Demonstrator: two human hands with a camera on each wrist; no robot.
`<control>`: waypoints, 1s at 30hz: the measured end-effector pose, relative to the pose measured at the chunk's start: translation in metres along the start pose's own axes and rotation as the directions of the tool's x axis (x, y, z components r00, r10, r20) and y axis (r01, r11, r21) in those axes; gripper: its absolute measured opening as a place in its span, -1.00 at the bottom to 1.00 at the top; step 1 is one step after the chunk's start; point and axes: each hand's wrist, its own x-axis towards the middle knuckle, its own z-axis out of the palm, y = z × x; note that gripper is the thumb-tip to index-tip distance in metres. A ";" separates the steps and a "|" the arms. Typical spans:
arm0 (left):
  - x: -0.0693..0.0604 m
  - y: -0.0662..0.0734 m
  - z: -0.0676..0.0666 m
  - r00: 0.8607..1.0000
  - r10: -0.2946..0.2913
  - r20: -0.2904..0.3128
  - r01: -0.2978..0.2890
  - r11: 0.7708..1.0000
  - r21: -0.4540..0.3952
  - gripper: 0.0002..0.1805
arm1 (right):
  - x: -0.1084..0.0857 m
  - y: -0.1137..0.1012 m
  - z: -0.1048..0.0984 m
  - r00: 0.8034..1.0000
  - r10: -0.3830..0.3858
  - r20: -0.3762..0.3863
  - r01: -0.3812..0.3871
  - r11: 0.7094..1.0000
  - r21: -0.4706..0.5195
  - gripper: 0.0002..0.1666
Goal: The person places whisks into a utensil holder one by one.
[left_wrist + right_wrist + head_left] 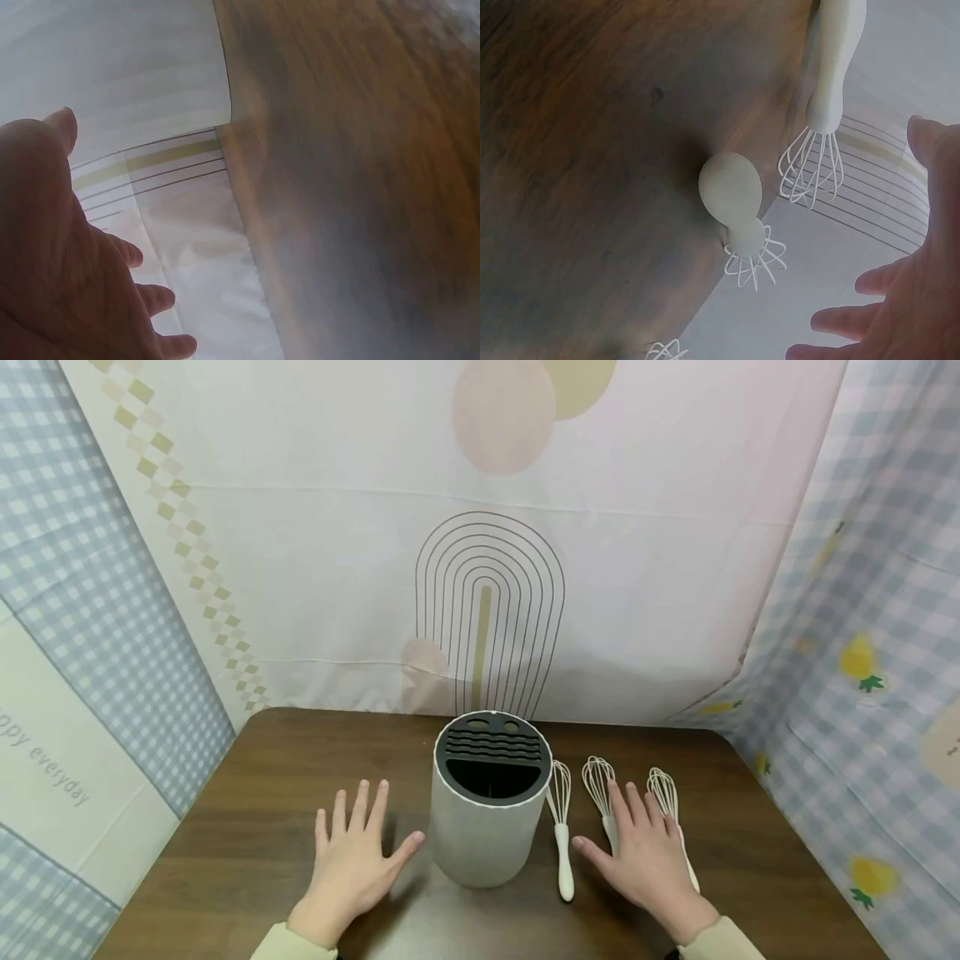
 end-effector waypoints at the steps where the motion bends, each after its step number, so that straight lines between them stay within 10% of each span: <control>1: 0.000 0.000 -0.001 1.000 0.001 0.003 -0.001 1.000 -0.013 0.03 | 0.001 0.001 0.000 1.000 -0.001 0.002 0.001 1.000 0.011 0.23; 11: 0.009 0.004 -0.011 1.000 0.012 0.005 -0.010 0.975 -0.223 0.05 | 0.010 0.011 -0.006 0.989 0.059 0.136 -0.089 0.970 0.228 0.27; 18: 0.015 0.008 -0.023 0.998 0.056 -0.037 -0.067 0.897 -0.437 0.05 | 0.018 0.019 -0.006 0.972 0.103 0.211 -0.171 0.928 0.331 0.28; 30: 0.032 0.029 -0.043 0.986 0.148 -0.077 -0.162 0.731 -0.663 -0.06 | 0.024 0.027 -0.009 0.882 0.185 0.433 -0.424 0.711 0.560 0.24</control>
